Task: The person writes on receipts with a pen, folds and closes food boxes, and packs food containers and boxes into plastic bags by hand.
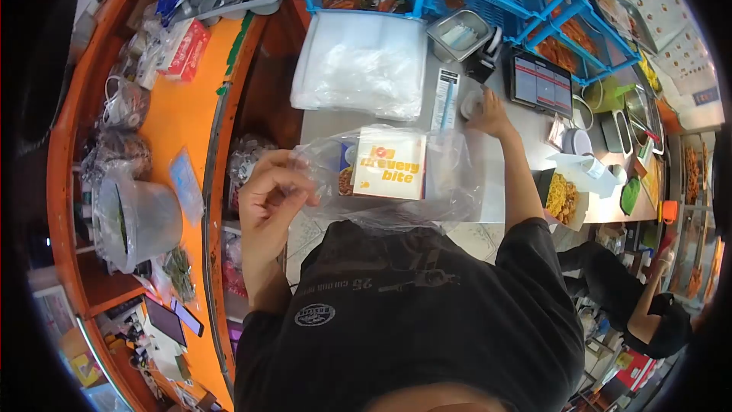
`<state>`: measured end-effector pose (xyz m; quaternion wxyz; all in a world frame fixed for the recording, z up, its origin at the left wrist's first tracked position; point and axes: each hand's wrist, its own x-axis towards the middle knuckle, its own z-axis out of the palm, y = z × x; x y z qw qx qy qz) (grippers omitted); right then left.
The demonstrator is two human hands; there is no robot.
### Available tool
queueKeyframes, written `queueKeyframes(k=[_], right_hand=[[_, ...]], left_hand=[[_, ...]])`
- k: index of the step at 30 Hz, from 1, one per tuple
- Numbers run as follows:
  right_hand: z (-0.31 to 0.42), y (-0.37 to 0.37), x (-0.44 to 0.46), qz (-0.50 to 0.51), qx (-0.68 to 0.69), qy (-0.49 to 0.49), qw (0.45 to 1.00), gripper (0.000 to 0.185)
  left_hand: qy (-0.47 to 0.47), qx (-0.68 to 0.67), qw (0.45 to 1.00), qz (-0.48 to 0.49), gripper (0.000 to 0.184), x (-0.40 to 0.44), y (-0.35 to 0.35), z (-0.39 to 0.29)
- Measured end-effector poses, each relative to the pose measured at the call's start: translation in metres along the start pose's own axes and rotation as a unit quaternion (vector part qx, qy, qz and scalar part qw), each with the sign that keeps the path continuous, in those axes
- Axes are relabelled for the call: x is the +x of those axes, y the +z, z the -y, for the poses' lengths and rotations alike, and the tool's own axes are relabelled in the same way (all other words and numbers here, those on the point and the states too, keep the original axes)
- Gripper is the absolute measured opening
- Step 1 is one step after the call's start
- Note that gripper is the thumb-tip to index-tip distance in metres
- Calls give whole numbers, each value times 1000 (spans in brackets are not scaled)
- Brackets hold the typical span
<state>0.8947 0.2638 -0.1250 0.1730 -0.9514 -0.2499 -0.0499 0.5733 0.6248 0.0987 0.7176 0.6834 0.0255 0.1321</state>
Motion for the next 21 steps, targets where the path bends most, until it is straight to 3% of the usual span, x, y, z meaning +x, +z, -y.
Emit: queueKeyframes(k=[1,4,6,8,10,12,14,16,18,19,21], right_hand=[[10,5,-2,-10,43,-39,998,86],[81,-61,3,14,245,40,969,70],[136,-90,5,-37,387,-24,921,72],[189,-142,4,153,443,-150,870,67],[264,-169,-4,256,454,-231,822,56],[316,-156,-13,316,335,-280,842,52],[360,-114,-27,273,88,-301,909,59],[377,-42,-27,287,-38,-363,886,48],[383,15,-36,236,-152,-375,884,33],[386,21,-37,240,-159,-355,889,31],[385,26,-41,236,-169,-333,897,28]], left_hand=[[7,22,1000,11,26,-3,-5,1],[-22,116,992,34,27,-4,-13,-3],[-56,139,989,7,38,-3,-11,-5],[-69,150,985,-43,42,-1,-5,-12],[-55,182,981,-49,47,0,-6,-9],[-11,234,971,-53,48,4,-5,-9],[-35,259,964,-53,49,3,-8,-8],[-19,264,963,-44,50,4,-9,-3],[33,250,967,-30,50,3,-11,6],[-25,220,974,-42,50,-1,-10,2],[-55,149,985,-64,49,-1,-11,-4]])
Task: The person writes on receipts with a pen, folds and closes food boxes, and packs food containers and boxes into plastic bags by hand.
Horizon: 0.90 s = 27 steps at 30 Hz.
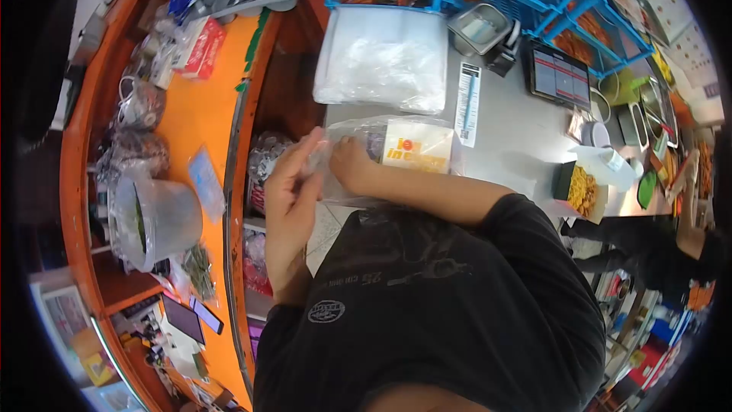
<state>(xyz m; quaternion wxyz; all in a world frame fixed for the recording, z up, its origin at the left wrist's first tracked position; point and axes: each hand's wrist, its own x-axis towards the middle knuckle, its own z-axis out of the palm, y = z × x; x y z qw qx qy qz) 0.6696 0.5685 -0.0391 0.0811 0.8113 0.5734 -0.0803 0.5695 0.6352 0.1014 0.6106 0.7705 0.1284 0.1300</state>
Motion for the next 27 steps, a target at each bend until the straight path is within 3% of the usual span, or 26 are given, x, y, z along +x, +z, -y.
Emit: queueKeyframes(k=[3,6,8,10,11,13,15,16,18,22,25,27], right_hand=[[-8,1,-14,-54,-27,-9,998,22],[-35,-64,-52,71,124,-82,986,27],[-51,-92,-101,-11,127,-55,990,40],[-59,-96,-138,-149,31,66,986,48],[-67,-92,-151,-196,-18,133,971,42],[-81,-81,-177,-219,8,234,947,35],[-87,-67,-200,-174,159,301,924,36],[-83,-64,-204,-197,222,286,911,36],[-73,-58,-211,-242,345,256,870,38],[-60,-42,-178,-262,336,277,861,28],[-61,-24,-170,-227,343,276,869,21],[-68,-30,-174,-242,348,264,867,16]], left_hand=[[-11,-35,999,-3,51,3,-5,-1],[-42,-44,998,-27,48,7,-5,-8],[-6,1,995,-95,44,9,-6,8],[15,20,990,-141,36,10,-4,8],[38,55,984,-167,36,11,-4,12],[84,123,964,-220,37,15,-5,22],[89,165,957,-222,30,15,-9,26],[92,186,953,-223,27,16,-11,28],[14,100,988,-119,24,25,-27,37],[-66,-174,981,49,24,38,-26,38],[-41,-267,955,123,23,49,-26,30],[-66,-240,960,129,19,57,-29,30]])
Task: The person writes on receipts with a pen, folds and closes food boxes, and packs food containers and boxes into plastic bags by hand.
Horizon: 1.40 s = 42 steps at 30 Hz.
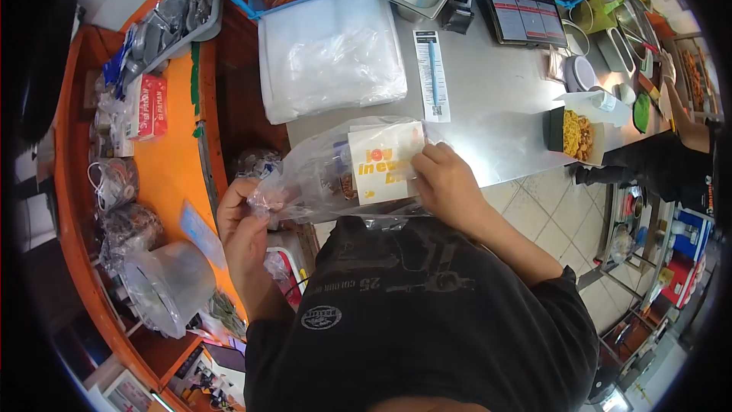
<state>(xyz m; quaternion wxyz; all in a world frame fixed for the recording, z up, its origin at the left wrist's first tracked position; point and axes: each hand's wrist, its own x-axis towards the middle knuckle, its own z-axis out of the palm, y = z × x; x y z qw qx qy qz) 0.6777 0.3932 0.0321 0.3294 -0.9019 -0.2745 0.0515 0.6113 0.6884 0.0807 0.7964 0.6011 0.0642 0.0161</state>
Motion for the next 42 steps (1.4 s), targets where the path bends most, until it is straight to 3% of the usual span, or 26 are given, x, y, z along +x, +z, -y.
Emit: queueKeyframes(k=[4,7,10,13,14,16,19,22,23,24,25,27,28,29,30,32,34,37,40,41,42], right_hand=[[14,-46,7,-115,133,-8,984,9],[18,-70,10,-183,179,-6,967,9],[15,-62,20,-209,210,56,953,10],[20,-80,26,-151,177,21,972,8],[14,-89,24,-85,210,-39,973,6],[11,-104,26,41,262,-137,954,6],[11,-116,39,129,310,-177,925,9],[6,-134,53,26,290,-166,942,28],[-8,-140,67,15,300,-234,925,43],[-17,-143,83,3,353,-277,894,45],[-14,-141,97,-37,382,-234,893,43],[-21,-128,141,-63,273,-129,951,33],[-20,-109,171,-24,294,-56,954,22],[-27,-81,203,-10,316,-32,948,14],[-34,-56,237,-22,251,-82,964,19],[-42,-12,293,-73,211,-103,969,22],[-54,13,349,-110,162,-73,978,27],[-72,31,415,-213,-41,-138,966,33],[-57,40,432,-139,-207,-47,967,41],[-50,29,438,18,-205,1,979,40],[-46,28,439,-6,-198,-31,980,40]], left_hand=[[52,-18,998,10,16,11,-3,-13],[152,-33,988,-5,20,17,0,-34],[121,28,992,-13,23,24,4,-37],[108,18,994,12,25,28,-3,-36],[122,7,992,32,26,28,-5,-35],[148,-17,986,73,28,29,-10,-33],[179,47,971,153,26,45,-26,-34],[260,56,931,248,31,73,-59,-55],[301,54,910,282,33,84,-68,-64],[283,-20,929,238,29,89,-73,-63],[266,-46,950,159,23,97,-62,-60],[227,-58,971,-37,16,127,-28,-54],[107,70,992,-2,12,159,-36,-49],[78,166,983,-3,10,191,-35,-37],[128,172,977,14,12,220,-31,-17],[108,124,986,-3,14,259,-17,11],[137,78,987,-7,14,290,-13,35],[212,128,965,-81,13,318,-8,52],[241,116,958,-107,11,329,-4,53],[240,108,958,-112,11,331,-5,53],[247,110,954,-132,11,330,-6,51]])
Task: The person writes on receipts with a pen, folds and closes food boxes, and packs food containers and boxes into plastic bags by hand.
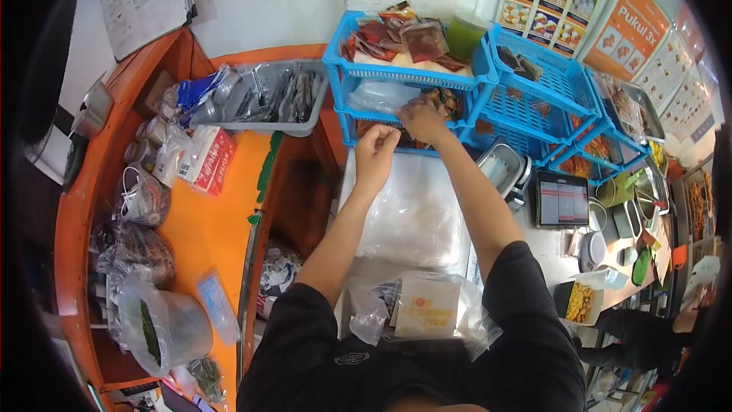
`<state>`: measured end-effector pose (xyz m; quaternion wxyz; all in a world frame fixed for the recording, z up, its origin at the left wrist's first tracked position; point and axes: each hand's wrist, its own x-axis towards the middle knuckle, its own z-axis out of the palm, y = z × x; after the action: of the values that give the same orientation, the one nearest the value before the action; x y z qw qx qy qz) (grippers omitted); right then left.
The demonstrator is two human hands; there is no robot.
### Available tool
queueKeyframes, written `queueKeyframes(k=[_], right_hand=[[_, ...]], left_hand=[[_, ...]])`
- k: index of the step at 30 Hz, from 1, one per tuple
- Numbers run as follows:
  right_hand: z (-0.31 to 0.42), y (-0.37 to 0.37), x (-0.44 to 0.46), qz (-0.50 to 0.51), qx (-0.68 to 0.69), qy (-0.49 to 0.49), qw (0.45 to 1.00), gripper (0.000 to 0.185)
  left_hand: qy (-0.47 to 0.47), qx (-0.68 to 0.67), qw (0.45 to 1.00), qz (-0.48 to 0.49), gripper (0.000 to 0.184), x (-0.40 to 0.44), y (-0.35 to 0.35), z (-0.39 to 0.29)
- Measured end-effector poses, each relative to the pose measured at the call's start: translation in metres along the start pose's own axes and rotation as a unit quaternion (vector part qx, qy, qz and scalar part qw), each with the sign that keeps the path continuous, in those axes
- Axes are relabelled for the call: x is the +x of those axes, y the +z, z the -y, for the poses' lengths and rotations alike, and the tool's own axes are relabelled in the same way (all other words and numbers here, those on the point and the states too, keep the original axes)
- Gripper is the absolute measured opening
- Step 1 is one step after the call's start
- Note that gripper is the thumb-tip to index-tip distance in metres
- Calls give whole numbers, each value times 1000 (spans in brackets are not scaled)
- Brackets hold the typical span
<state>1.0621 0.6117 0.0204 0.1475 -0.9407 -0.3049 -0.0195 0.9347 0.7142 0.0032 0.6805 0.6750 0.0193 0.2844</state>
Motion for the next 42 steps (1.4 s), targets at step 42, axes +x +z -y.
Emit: queueKeyframes(k=[42], right_hand=[[76,-29,-245,416,364,-176,814,59]], left_hand=[[-14,117,980,158,40,-229,-17,-210]])
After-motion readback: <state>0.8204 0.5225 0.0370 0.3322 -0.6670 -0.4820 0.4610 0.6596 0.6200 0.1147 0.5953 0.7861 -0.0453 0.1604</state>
